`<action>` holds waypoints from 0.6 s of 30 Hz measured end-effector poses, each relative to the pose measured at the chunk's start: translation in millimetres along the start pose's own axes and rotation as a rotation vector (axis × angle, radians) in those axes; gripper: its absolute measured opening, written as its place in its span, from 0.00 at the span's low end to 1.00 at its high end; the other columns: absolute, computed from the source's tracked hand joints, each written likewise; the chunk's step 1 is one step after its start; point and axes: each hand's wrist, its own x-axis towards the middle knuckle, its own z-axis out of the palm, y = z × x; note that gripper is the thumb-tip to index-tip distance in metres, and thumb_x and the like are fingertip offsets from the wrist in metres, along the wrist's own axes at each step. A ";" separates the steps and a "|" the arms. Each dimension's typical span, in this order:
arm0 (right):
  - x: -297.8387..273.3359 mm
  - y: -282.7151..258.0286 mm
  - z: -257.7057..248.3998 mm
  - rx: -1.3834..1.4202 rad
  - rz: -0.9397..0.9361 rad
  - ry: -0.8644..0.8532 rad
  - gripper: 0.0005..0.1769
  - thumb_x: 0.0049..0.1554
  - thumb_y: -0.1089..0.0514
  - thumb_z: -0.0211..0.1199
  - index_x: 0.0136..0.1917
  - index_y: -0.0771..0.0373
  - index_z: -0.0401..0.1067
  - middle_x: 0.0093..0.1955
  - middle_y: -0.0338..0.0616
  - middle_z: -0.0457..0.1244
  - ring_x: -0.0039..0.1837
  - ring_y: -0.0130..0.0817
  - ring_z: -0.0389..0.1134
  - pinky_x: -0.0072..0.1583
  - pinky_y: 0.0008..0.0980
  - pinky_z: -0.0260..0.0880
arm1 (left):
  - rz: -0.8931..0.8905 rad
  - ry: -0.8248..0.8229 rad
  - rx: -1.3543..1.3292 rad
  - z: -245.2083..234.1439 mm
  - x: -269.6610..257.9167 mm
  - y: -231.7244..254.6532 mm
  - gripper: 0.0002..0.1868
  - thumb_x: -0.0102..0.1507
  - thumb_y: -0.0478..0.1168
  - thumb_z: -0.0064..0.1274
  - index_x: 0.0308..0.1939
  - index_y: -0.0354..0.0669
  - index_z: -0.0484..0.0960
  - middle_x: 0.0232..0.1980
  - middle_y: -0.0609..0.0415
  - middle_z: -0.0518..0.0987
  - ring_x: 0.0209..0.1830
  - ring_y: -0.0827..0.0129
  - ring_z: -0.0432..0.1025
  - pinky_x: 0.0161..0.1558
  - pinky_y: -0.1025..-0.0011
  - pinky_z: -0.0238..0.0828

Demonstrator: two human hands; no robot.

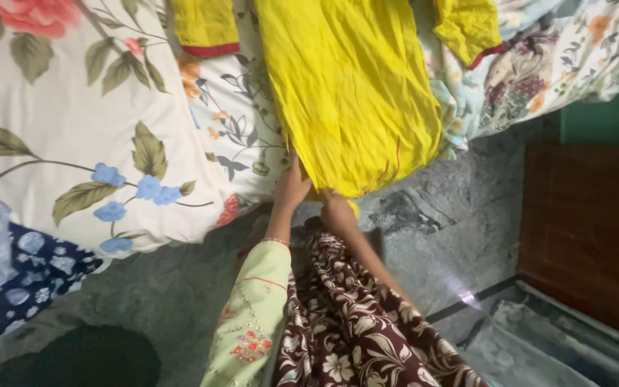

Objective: The person folds a yellow garment by hand on a bed, smoothing the fabric and tucking in the sleeves before folding the body into a square.

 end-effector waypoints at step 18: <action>116.2 -18.1 47.9 0.210 0.108 -0.132 0.21 0.58 0.59 0.59 0.65 0.60 0.75 0.47 0.62 0.68 0.50 0.56 0.71 0.53 0.49 0.70 | 0.244 0.418 -0.155 -3.5 -50.2 -32.2 0.38 0.60 0.38 0.56 0.73 0.37 0.59 0.54 0.27 0.78 0.52 0.33 0.73 0.49 0.48 0.70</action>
